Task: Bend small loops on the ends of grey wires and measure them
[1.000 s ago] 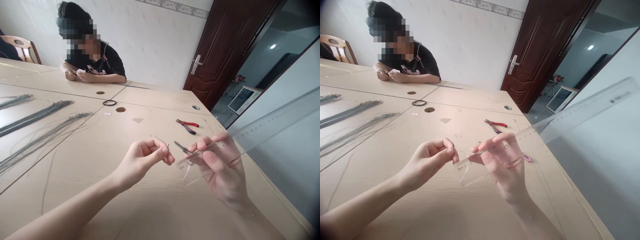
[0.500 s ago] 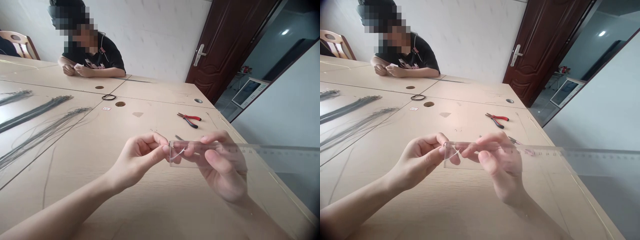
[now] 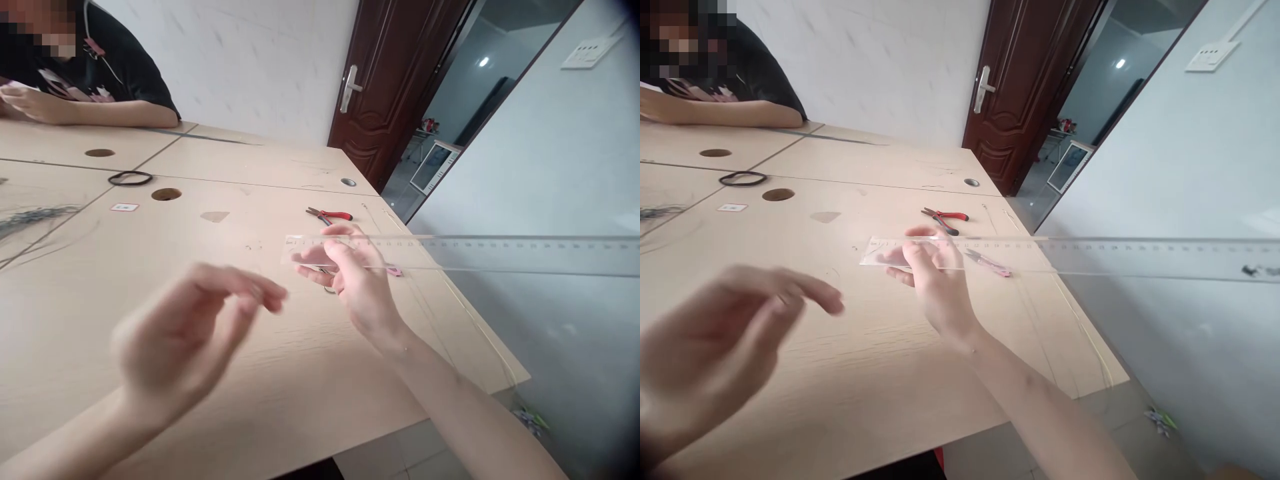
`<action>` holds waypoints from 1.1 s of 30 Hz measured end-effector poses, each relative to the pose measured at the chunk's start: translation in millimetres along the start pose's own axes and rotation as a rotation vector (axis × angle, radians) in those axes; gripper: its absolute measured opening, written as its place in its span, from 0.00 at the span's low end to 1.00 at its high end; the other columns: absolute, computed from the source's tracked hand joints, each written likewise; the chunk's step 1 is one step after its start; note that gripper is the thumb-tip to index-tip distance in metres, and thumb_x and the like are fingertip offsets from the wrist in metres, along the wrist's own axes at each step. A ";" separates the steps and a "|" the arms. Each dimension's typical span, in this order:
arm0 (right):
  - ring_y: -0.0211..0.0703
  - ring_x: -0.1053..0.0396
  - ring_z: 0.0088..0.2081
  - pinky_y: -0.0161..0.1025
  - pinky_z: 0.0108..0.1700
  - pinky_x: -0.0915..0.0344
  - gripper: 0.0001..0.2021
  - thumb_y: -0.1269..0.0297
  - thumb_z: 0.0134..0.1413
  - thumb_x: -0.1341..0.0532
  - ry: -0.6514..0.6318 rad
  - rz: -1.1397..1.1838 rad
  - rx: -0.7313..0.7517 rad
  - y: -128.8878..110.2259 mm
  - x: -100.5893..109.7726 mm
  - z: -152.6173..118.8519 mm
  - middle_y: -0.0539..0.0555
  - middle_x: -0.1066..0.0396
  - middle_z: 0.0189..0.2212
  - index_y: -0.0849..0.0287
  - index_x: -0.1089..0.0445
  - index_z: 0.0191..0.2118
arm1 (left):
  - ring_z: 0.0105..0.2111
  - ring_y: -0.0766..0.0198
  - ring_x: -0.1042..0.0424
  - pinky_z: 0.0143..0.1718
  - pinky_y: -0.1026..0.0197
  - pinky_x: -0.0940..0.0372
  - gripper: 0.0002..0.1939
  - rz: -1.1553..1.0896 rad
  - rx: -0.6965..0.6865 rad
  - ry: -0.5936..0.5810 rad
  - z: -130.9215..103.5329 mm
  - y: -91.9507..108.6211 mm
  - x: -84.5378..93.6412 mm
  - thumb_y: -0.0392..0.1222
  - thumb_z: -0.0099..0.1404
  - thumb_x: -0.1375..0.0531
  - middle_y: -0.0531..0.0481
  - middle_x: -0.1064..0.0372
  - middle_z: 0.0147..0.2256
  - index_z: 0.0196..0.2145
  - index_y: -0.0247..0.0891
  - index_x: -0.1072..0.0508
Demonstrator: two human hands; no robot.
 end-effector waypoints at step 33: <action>0.40 0.30 0.34 0.46 0.42 0.32 0.06 0.61 0.55 0.45 0.086 -0.290 -0.027 29.4 17.9 15.1 0.47 0.31 0.28 0.51 0.39 0.40 | 0.30 0.59 0.30 0.32 0.56 0.34 0.10 0.481 -0.625 -0.639 -55.5 25.3 -100.7 0.26 0.63 0.52 0.32 0.43 0.59 0.32 0.34 0.34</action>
Point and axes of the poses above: each hand's wrist, its own z-axis towards the middle knuckle, its own x-axis out of the back of the hand, y = z × x, the point moved 9 cm from there along z, towards the middle knuckle
